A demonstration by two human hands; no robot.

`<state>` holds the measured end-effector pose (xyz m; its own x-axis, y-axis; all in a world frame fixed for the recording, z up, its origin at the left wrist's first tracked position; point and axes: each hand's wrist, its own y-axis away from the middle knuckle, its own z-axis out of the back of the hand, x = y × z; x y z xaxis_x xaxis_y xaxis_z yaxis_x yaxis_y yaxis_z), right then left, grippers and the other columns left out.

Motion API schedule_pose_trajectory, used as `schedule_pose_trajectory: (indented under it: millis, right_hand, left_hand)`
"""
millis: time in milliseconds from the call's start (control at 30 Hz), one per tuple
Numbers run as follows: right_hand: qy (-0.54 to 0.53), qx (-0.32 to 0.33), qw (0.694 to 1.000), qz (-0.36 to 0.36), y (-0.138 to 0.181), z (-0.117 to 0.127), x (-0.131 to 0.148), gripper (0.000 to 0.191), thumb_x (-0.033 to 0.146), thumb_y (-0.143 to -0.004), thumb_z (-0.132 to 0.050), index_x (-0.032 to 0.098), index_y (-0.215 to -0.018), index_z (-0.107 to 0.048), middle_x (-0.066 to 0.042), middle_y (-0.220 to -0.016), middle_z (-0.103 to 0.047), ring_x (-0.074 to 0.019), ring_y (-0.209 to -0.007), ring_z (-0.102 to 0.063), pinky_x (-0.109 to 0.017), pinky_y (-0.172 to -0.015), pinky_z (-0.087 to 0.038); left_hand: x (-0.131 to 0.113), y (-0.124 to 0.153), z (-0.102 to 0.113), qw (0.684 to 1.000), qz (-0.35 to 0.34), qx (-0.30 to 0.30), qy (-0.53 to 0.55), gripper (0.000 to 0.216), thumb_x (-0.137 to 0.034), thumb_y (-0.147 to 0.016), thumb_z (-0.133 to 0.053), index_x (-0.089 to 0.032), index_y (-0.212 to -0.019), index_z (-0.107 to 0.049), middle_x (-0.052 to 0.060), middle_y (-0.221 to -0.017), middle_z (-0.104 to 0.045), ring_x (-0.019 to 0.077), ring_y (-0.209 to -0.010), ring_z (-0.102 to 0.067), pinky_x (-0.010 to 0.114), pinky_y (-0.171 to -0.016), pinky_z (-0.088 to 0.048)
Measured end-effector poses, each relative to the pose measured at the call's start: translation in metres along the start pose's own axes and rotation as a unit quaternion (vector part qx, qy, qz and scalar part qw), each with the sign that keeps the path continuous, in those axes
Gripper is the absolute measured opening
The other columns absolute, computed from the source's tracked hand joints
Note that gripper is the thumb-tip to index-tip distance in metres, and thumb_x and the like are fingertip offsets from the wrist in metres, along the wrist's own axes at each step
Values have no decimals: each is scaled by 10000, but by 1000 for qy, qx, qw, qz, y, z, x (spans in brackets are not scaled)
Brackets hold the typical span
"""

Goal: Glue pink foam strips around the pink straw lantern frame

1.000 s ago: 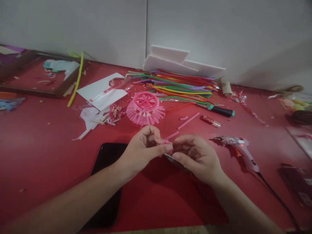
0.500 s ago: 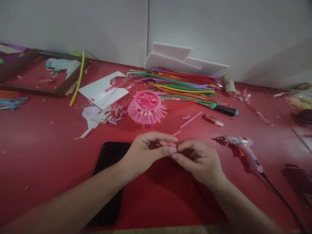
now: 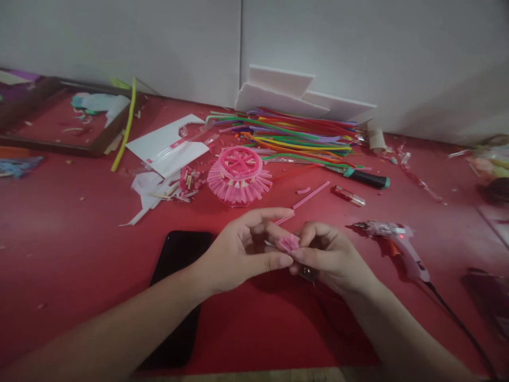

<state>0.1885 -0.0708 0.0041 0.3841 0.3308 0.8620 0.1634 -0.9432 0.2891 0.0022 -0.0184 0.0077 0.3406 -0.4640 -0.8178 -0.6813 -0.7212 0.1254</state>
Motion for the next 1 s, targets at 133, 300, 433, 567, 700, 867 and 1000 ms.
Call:
schedule_pose_trajectory:
  millis: [133,300,433,567,700,867,1000]
  right_hand:
    - [-69,26,992,-105,-1,1,3,342,253,-617,-946,185,-656,-613,28,-550,-716,-113,-459,-686,-161,-460,-539]
    - [-96,51,983,-149,0,3,0,353,234,-608,-951,175,-664,-607,32,-627,-751,-109,-470,-695,-163,-466,-566]
    - [-79,66,980,-168,0,6,0,357,236,-630,-945,173,-692,-598,34,-642,-751,-113,-480,-702,-167,-472,-578]
    - [-48,46,992,-105,-1,4,0,305,249,-688,-918,181,-731,-624,37,-656,-747,-106,-513,-713,-170,-512,-594]
    - [102,-30,990,95,2,-5,-4,209,240,-738,-880,221,-834,-695,33,-720,-763,-106,-614,-740,-177,-594,-617]
    - [413,-125,845,316,7,-12,-4,130,202,-808,-797,258,-921,-765,1,-809,-799,-136,-684,-752,-232,-668,-644]
    - [465,-104,790,386,6,-9,1,130,175,-864,-744,256,-961,-773,-15,-869,-806,-148,-765,-765,-259,-733,-651]
  left_hand:
    - [0,1,1,1000,7,-18,-15,453,-68,-709,-883,-206,-1113,-732,-13,-848,-838,123,-825,-791,195,-804,-614]
    - [1,3,0,997,6,-54,-55,412,-116,-678,-905,-196,-1059,-768,5,-797,-841,159,-756,-798,241,-794,-624]
    - [0,4,-3,997,11,-54,-48,356,-108,-679,-898,-236,-998,-803,-11,-781,-838,133,-718,-787,205,-753,-621]
    - [0,2,-3,992,-17,-95,-85,216,-150,-677,-910,-235,-862,-838,-1,-764,-827,129,-711,-768,194,-727,-613]
    - [1,-1,0,986,-40,-119,-113,109,-183,-719,-894,-236,-802,-846,13,-812,-831,131,-744,-759,195,-736,-612]
    - [3,-2,2,991,-28,-120,-54,127,-147,-701,-906,-238,-756,-837,-23,-758,-818,80,-713,-742,128,-719,-593]
    - [4,-3,2,994,-12,-107,-22,130,-144,-685,-920,-218,-748,-833,-25,-757,-819,66,-716,-746,108,-730,-594]
